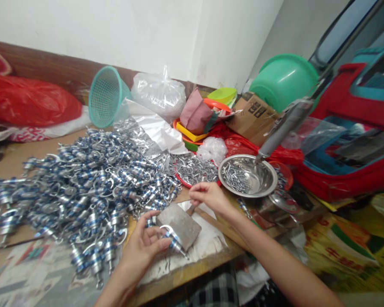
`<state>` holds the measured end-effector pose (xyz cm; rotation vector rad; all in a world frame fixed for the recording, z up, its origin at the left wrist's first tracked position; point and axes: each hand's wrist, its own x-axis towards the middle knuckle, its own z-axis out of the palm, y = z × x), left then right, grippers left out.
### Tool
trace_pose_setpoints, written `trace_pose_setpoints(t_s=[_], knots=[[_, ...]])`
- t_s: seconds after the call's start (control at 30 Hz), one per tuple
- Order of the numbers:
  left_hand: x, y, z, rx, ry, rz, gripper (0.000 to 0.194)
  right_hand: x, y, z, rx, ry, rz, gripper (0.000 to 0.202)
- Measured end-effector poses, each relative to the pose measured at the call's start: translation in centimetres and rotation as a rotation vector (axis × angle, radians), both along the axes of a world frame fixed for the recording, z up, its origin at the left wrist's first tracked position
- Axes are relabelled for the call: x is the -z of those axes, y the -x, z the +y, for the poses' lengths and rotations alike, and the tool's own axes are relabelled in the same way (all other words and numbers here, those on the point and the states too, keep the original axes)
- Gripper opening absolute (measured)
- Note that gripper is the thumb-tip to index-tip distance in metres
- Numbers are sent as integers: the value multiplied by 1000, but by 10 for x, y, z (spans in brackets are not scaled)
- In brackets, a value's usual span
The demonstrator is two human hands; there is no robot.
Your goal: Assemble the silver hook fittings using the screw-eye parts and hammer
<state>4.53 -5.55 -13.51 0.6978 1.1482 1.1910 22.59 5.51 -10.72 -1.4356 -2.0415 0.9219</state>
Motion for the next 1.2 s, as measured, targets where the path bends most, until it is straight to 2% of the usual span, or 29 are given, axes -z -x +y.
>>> trace_pose_setpoints(t_s=[0.1, 0.2, 0.3, 0.4, 0.5, 0.6, 0.67, 0.8, 0.87, 0.93, 1.03, 1.1, 1.2], knots=[[0, 1, 0, 12, -4, 3, 64, -1, 14, -41, -247, 139, 146, 12], [-1, 2, 0, 36, -9, 1, 62, -5, 24, -59, -342, 59, 122, 9], [-2, 3, 0, 49, -13, 4, 62, -11, 26, -59, -359, -50, 27, 10], [-3, 3, 0, 50, -11, -4, 60, -14, 25, -55, -451, -131, -32, 10], [-5, 2, -1, 60, -13, -7, 58, -13, 26, -52, -529, -167, -79, 12], [-5, 3, -2, 74, -24, -23, 58, -11, 29, -52, -547, -207, -102, 15], [-4, 3, -2, 83, -27, -43, 59, -8, 32, -53, -527, -226, -88, 15], [-1, 3, -1, 75, -19, -45, 62, 0, 33, -58, -394, -234, 45, 19], [0, 3, 0, 61, -11, -38, 62, 5, 27, -58, -274, -210, 144, 19], [1, 3, -1, 54, -2, -47, 61, 10, 15, -58, -95, -213, 228, 16], [1, 2, -3, 47, -5, -68, 60, 19, -9, -58, 124, -238, 231, 15], [1, 1, -3, 29, -13, -68, 60, 26, -23, -58, 142, -208, 172, 17], [0, 0, -4, 6, -20, -50, 59, 31, -29, -58, 79, -218, 111, 18]])
